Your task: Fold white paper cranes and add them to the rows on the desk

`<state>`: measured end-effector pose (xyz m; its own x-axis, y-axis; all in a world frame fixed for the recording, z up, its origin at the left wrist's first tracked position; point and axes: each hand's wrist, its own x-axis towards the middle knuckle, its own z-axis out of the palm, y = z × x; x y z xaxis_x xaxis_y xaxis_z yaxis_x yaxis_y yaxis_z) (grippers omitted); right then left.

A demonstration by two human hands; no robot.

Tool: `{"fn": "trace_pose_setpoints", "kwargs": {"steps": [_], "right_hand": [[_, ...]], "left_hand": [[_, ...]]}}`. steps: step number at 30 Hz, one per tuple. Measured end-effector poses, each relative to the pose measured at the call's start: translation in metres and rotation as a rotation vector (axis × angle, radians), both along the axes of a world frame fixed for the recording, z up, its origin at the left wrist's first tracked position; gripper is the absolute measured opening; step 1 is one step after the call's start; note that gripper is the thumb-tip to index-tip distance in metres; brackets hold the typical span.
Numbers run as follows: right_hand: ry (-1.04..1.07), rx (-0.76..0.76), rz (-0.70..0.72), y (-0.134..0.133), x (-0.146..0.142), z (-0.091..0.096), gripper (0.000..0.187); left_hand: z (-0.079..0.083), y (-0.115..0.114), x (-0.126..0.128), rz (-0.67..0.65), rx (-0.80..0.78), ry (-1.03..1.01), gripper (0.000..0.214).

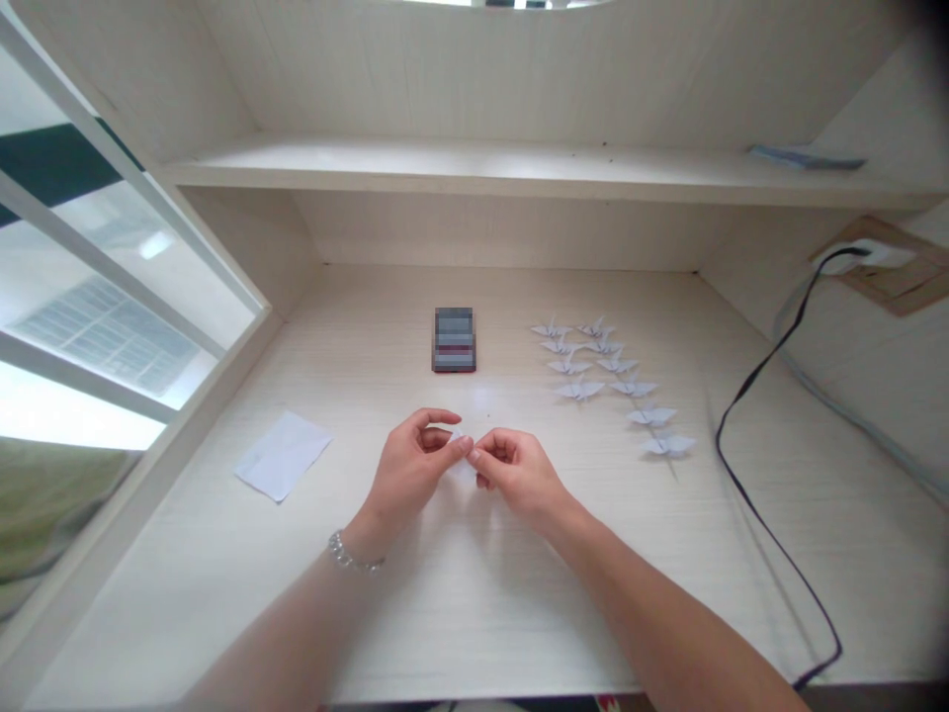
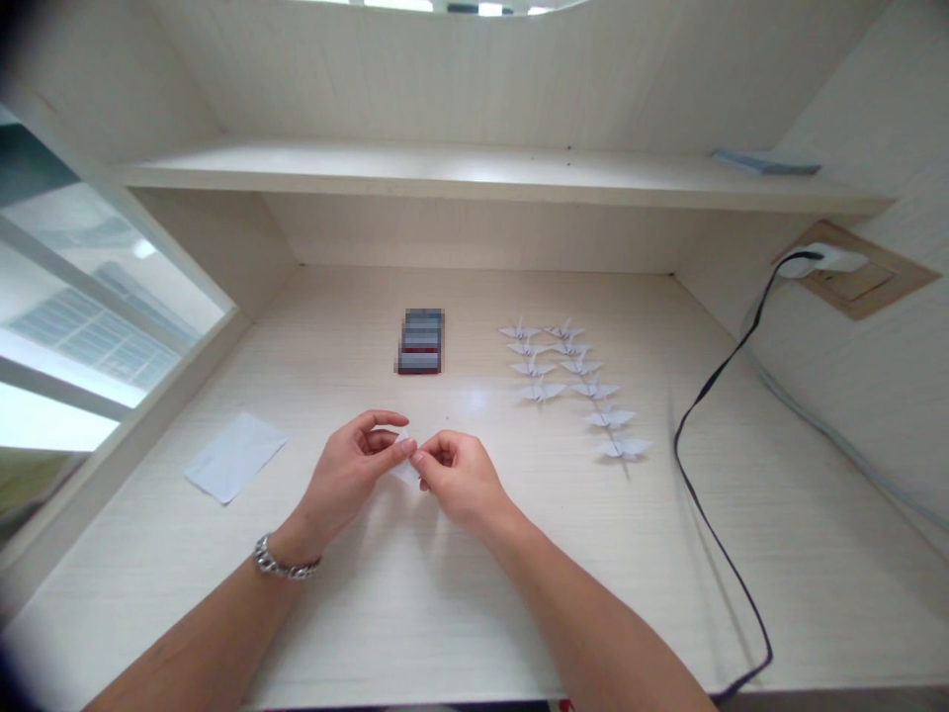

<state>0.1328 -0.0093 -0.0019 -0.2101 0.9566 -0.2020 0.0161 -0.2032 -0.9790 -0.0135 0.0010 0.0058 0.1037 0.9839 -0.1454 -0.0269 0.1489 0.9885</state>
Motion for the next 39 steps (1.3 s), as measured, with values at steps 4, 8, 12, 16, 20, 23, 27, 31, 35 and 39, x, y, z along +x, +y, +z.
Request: {"fn": "trace_pose_setpoints", "kwargs": {"steps": [4, 8, 12, 16, 20, 23, 27, 31, 35, 39], "right_hand": [[0.062, -0.075, 0.06, 0.0024, 0.0021, -0.0017, 0.022], [0.062, -0.063, 0.068, 0.0031, 0.0016, -0.0039, 0.02], [0.052, 0.0, 0.038, 0.0017, -0.0008, -0.0045, 0.02], [0.076, 0.001, 0.053, 0.0018, -0.0001, -0.005, 0.021], [0.109, 0.042, 0.046, 0.0008, -0.0007, -0.0059, 0.017], [0.133, 0.025, 0.027, -0.0002, -0.0032, -0.006, 0.013], [0.107, -0.014, -0.027, 0.0001, -0.0055, -0.0061, 0.01], [0.143, -0.03, -0.038, 0.0002, -0.0048, -0.0061, 0.009], [0.187, -0.038, -0.027, 0.0003, -0.0025, -0.0039, 0.01], [0.204, -0.065, -0.02, 0.0012, -0.0003, -0.0033, 0.016]], "left_hand": [[-0.0003, 0.0006, -0.0011, 0.018, 0.017, -0.002, 0.032], [-0.0017, 0.0008, -0.0016, 0.056, 0.028, -0.015, 0.033], [-0.0014, 0.0012, -0.0015, 0.1, 0.036, -0.041, 0.034], [-0.0003, 0.0016, -0.0001, 0.15, 0.049, -0.045, 0.035], [0.0011, 0.0009, 0.0017, 0.204, 0.053, -0.074, 0.037], [0.0007, 0.0002, 0.0021, 0.218, 0.057, -0.09, 0.037], [-0.0017, 0.0, 0.0027, 0.213, 0.068, -0.093, 0.037], [-0.0016, 0.0001, 0.0029, 0.212, 0.063, -0.121, 0.039], [0.0006, -0.0003, 0.0022, 0.206, 0.072, -0.128, 0.038], [0.0014, -0.0012, 0.0024, 0.2, 0.081, -0.122, 0.036]]}}
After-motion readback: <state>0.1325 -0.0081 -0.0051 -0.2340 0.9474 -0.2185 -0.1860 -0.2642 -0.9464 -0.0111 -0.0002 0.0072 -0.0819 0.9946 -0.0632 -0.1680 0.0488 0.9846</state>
